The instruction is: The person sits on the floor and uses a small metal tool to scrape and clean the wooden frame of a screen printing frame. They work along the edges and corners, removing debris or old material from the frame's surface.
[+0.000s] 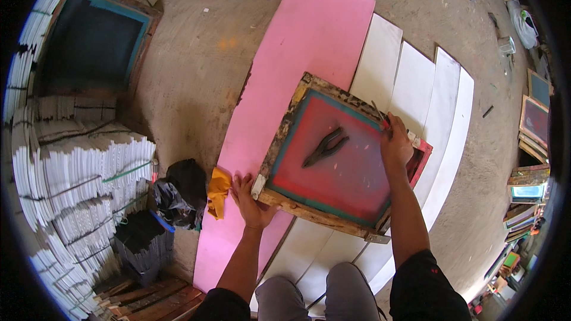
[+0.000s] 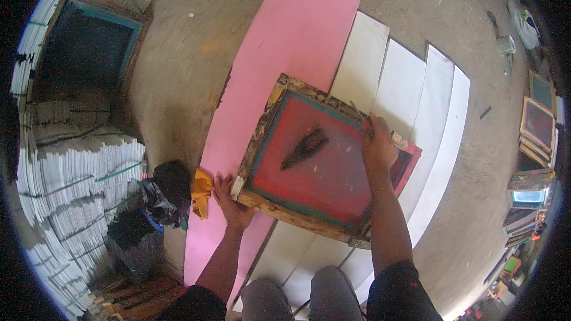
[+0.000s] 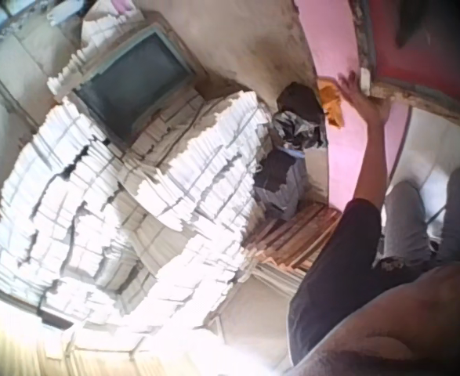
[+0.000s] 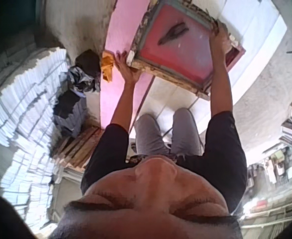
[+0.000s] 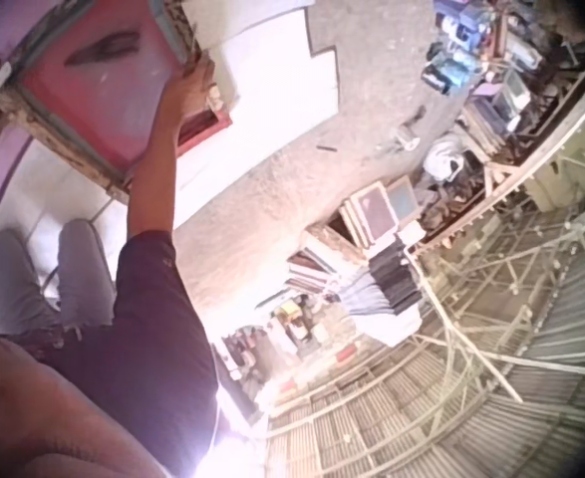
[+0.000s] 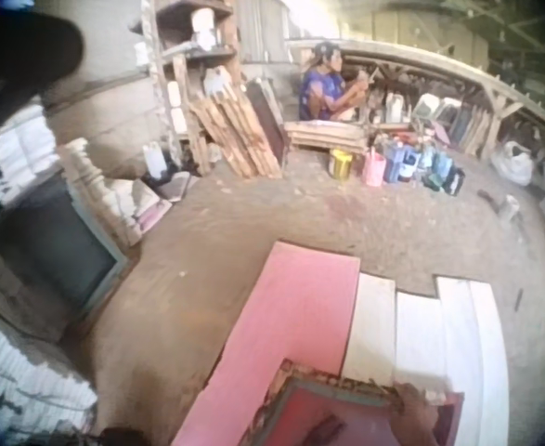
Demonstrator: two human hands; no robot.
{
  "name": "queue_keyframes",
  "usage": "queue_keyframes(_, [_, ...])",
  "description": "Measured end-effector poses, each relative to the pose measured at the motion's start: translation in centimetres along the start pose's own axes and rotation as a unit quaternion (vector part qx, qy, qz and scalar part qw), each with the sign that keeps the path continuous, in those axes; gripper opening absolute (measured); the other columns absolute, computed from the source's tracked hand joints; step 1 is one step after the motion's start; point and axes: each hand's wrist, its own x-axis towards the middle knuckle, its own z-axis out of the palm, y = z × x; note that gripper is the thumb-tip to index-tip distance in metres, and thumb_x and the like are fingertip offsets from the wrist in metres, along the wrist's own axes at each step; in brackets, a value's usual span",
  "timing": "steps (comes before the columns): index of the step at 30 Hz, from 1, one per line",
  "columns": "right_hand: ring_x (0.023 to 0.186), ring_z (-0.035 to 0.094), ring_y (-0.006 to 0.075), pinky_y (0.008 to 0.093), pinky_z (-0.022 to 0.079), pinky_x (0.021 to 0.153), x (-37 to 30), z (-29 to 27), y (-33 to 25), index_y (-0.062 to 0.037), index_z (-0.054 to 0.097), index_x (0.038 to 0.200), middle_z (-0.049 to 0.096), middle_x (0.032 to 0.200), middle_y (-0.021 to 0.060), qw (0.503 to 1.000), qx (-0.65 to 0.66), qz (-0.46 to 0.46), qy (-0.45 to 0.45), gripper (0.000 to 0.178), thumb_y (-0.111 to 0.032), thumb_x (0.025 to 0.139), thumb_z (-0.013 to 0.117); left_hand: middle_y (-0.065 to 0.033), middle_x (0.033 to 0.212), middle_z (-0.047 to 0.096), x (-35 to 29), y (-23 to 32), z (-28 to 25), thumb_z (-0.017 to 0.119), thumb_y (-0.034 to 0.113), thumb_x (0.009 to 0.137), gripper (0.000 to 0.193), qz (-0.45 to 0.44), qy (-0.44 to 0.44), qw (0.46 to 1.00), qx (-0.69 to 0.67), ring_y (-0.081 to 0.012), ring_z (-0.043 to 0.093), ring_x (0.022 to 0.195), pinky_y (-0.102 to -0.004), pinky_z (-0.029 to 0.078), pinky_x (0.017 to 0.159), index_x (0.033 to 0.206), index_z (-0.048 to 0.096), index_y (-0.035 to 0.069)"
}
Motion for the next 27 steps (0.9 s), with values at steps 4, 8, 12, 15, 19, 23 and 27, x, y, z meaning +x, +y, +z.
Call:
queue_keyframes(4, [0.113,0.071,0.0278,0.0425,0.06,0.085,0.2,-0.7,0.5,-0.0232,0.067,0.135,0.068,0.134,0.0045,1.0,-0.019,0.009,-0.006,0.043,-0.015,0.092,0.07,-0.0266,0.156,0.042,0.2,0.6,0.2,0.076,0.086,0.065,0.14,0.028,0.021,0.999,-0.022,-0.0399,0.032,0.153,-0.0608,0.009,0.126,0.158,0.022,-0.005])
queue_keyframes(8, [0.121,0.066,0.032,0.047,0.058,0.092,-0.1,-0.4,0.8,-0.0211,0.061,0.139,0.063,0.14,0.0065,0.999,0.004,-0.002,-0.043,0.043,-0.023,0.096,0.068,-0.0272,0.156,0.042,-0.3,0.2,0.0,0.057,0.093,0.075,0.132,0.056,0.032,0.991,0.116,-0.0472,0.031,0.151,-0.0635,0.015,0.123,0.158,0.025,-0.004])
queue_keyframes(12, [0.121,0.067,0.0315,0.0451,0.059,0.092,-0.2,0.0,1.0,-0.019,0.063,0.137,0.066,0.137,0.0095,0.999,0.031,-0.024,-0.014,0.045,-0.017,0.093,0.072,-0.0274,0.153,0.045,0.0,0.5,0.6,0.052,0.091,0.08,0.119,0.05,0.059,0.995,0.067,-0.0485,0.034,0.15,-0.0639,0.014,0.123,0.152,0.038,-0.004])
queue_keyframes(15, [0.121,0.068,0.0321,0.0452,0.058,0.095,-0.3,0.2,1.1,-0.0188,0.065,0.136,0.068,0.135,0.0127,0.998,0.055,-0.04,0.016,0.047,-0.013,0.09,0.073,-0.0174,0.156,0.045,0.0,0.9,0.9,0.061,0.089,0.073,0.116,-0.013,0.051,0.999,0.001,-0.0485,0.025,0.155,-0.0684,0.012,0.122,0.148,0.04,0.004])
queue_keyframes(19, [0.121,0.068,0.0342,0.0455,0.057,0.099,-0.2,0.6,0.9,-0.0182,0.066,0.134,0.07,0.132,0.0154,0.997,0.07,-0.03,0.026,0.05,-0.006,0.086,0.072,-0.018,0.154,0.045,0.7,0.9,0.7,0.06,0.088,0.077,0.112,0.05,0.091,0.995,0.001,-0.0489,0.027,0.153,-0.0683,0.014,0.122,0.147,0.041,0.004])
queue_keyframes(23, [0.11,0.072,0.0301,0.0415,0.061,0.085,-0.5,0.9,0.7,-0.0194,0.068,0.133,0.069,0.131,0.0085,0.994,0.048,-0.061,0.071,0.047,-0.008,0.088,0.074,-0.019,0.153,0.045,0.5,-0.1,0.7,0.06,0.087,0.078,0.11,0.081,0.086,0.993,0.019,-0.0491,0.028,0.153,-0.0678,0.014,0.122,0.148,0.04,0.003])
queue_keyframes(27, [0.111,0.071,0.0317,0.0423,0.06,0.087,-0.9,0.7,0.3,-0.0202,0.067,0.134,0.068,0.133,0.0105,0.996,0.075,-0.032,0.049,0.046,-0.011,0.089,0.074,-0.0202,0.154,0.043,0.5,0.8,0.2,0.062,0.085,0.079,0.11,0.074,0.078,0.994,-0.001,-0.0483,0.024,0.154,-0.067,0.013,0.123,0.148,0.039,0.002])
